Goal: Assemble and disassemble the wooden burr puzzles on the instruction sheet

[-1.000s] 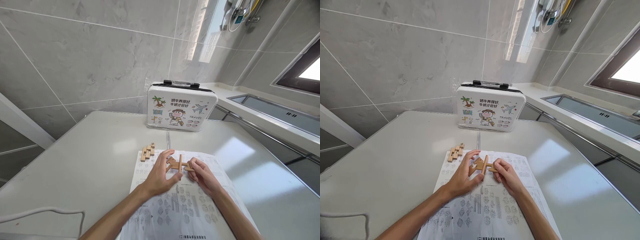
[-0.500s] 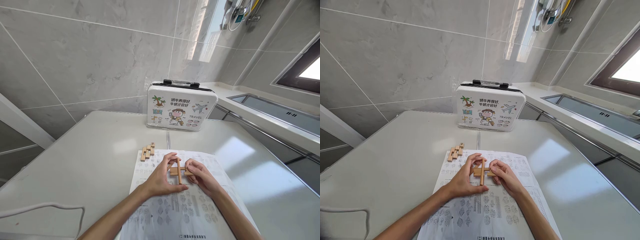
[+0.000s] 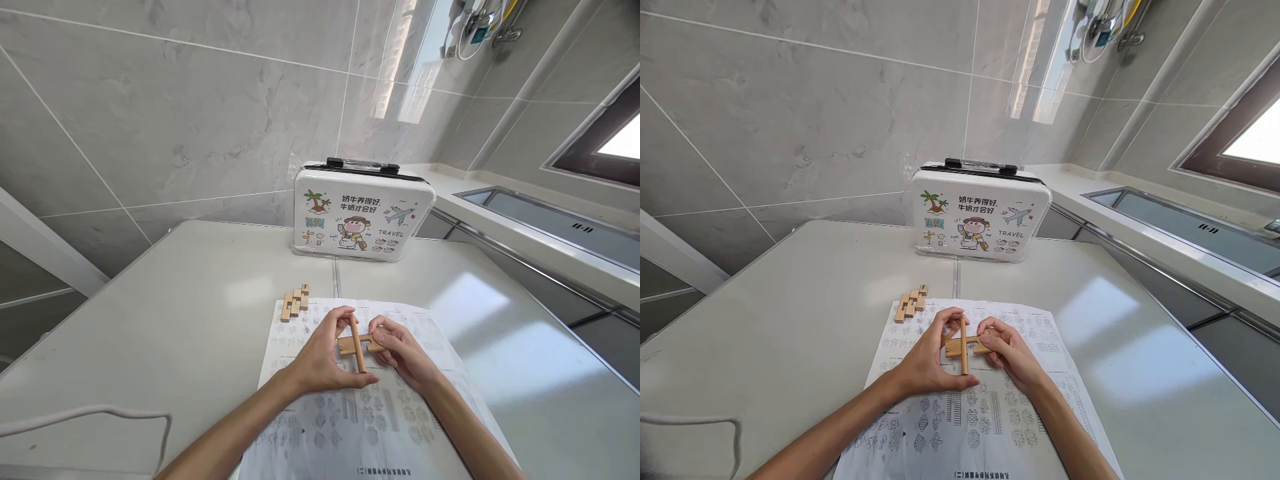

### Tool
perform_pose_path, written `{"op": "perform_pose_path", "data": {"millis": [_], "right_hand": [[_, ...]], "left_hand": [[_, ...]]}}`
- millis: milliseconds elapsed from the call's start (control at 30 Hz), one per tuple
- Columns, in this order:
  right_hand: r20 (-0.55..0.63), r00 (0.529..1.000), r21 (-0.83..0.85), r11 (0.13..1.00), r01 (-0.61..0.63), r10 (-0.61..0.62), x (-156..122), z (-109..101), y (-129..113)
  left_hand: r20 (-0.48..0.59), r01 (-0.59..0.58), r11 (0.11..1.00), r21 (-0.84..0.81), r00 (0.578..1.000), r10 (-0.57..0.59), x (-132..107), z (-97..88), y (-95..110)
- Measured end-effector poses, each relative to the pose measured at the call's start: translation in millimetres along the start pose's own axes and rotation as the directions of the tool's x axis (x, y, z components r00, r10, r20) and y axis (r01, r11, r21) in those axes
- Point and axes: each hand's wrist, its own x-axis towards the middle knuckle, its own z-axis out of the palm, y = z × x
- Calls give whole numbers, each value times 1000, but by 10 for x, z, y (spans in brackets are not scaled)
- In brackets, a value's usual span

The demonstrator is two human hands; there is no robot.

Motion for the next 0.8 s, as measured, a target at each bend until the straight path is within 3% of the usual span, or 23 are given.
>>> {"op": "perform_pose_path", "data": {"millis": [433, 600, 800], "right_hand": [[-83, 996, 46, 998, 36, -32, 9, -44, 18], [-104, 994, 50, 998, 47, -41, 18, -43, 32], [-129, 989, 78, 994, 79, -68, 11, -21, 23]], "left_hand": [[12, 22, 999, -39, 1000, -22, 6, -25, 37], [-40, 29, 1000, -11, 999, -29, 13, -21, 49], [-38, -38, 997, -64, 999, 36, 24, -29, 57]]}}
